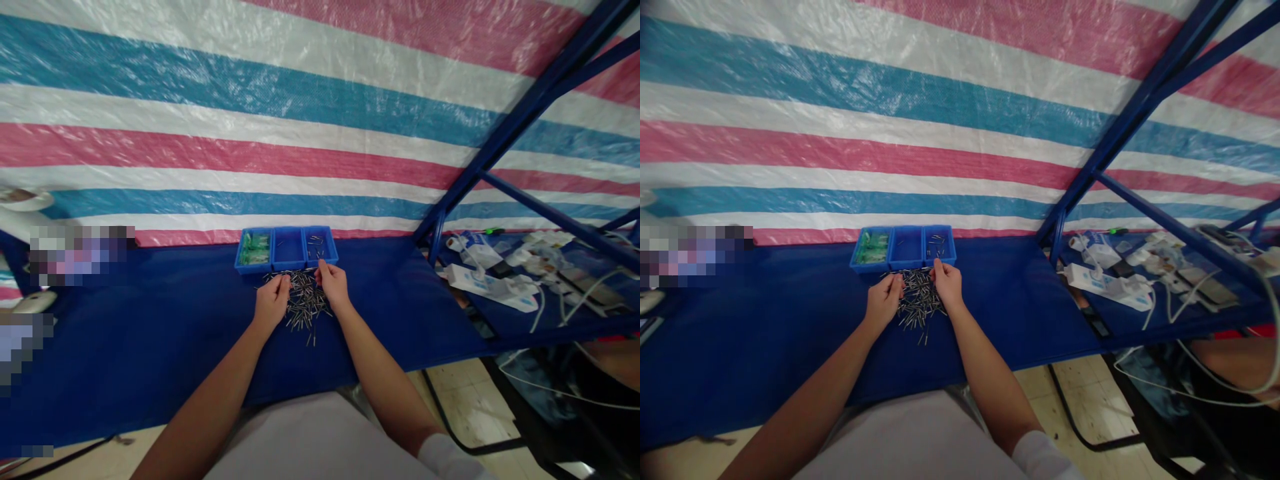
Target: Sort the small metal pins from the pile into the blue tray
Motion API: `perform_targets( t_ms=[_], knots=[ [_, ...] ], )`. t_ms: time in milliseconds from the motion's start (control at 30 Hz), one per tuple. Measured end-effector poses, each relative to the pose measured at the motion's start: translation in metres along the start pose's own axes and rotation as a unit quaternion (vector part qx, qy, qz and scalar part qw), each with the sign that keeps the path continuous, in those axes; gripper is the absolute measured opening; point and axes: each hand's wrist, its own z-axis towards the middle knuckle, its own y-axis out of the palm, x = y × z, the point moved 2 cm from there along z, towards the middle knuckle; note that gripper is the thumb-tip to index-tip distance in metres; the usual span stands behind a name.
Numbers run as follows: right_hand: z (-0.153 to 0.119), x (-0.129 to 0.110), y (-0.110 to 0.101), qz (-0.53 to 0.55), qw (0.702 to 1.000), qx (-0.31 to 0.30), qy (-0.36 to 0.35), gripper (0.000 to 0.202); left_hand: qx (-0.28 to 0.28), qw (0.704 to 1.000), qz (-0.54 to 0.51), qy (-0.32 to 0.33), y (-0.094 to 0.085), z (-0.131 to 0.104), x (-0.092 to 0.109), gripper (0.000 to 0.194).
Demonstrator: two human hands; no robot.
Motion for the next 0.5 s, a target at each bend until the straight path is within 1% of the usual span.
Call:
perform_targets(
  t_ms=[100, 167, 233, 300, 367, 433, 500],
  knots=[
    [0.0035, -0.0015, -0.0028, 0.029, 0.999, 0.007, -0.012, 0.044, 0.000, 1.000, 0.003, -0.001, -0.0004, 0.0000, 0.0002, 0.039],
    [0.0048, -0.0036, -0.0022, 0.047, 0.998, -0.018, -0.024, 0.042, -0.002, 1.000, 0.007, -0.002, -0.0008, 0.0000, 0.0007, 0.039],
    [0.0048, -0.0051, -0.0011, 0.039, 0.998, -0.048, -0.033, 0.044, -0.002, 1.000, 0.007, -0.001, -0.0012, 0.0001, 0.0013, 0.039],
    [0.0036, -0.0060, -0.0011, -0.010, 0.997, -0.060, -0.055, 0.039, -0.001, 1.000, 0.006, -0.001, -0.0015, 0.0002, 0.0018, 0.039],
    [0.0017, -0.0064, -0.0026, -0.090, 0.990, -0.054, -0.094, 0.030, 0.001, 1.000, 0.007, -0.001, -0.0015, 0.0003, 0.0017, 0.039],
    [-0.0003, -0.0063, -0.0041, -0.176, 0.973, -0.045, -0.139, 0.023, 0.000, 1.000, 0.007, -0.001, -0.0011, 0.0003, 0.0011, 0.039],
    [-0.0018, -0.0057, -0.0045, -0.248, 0.951, -0.049, -0.177, 0.018, -0.002, 1.000, 0.007, -0.001, -0.0003, 0.0004, 0.0000, 0.039]
  ],
)
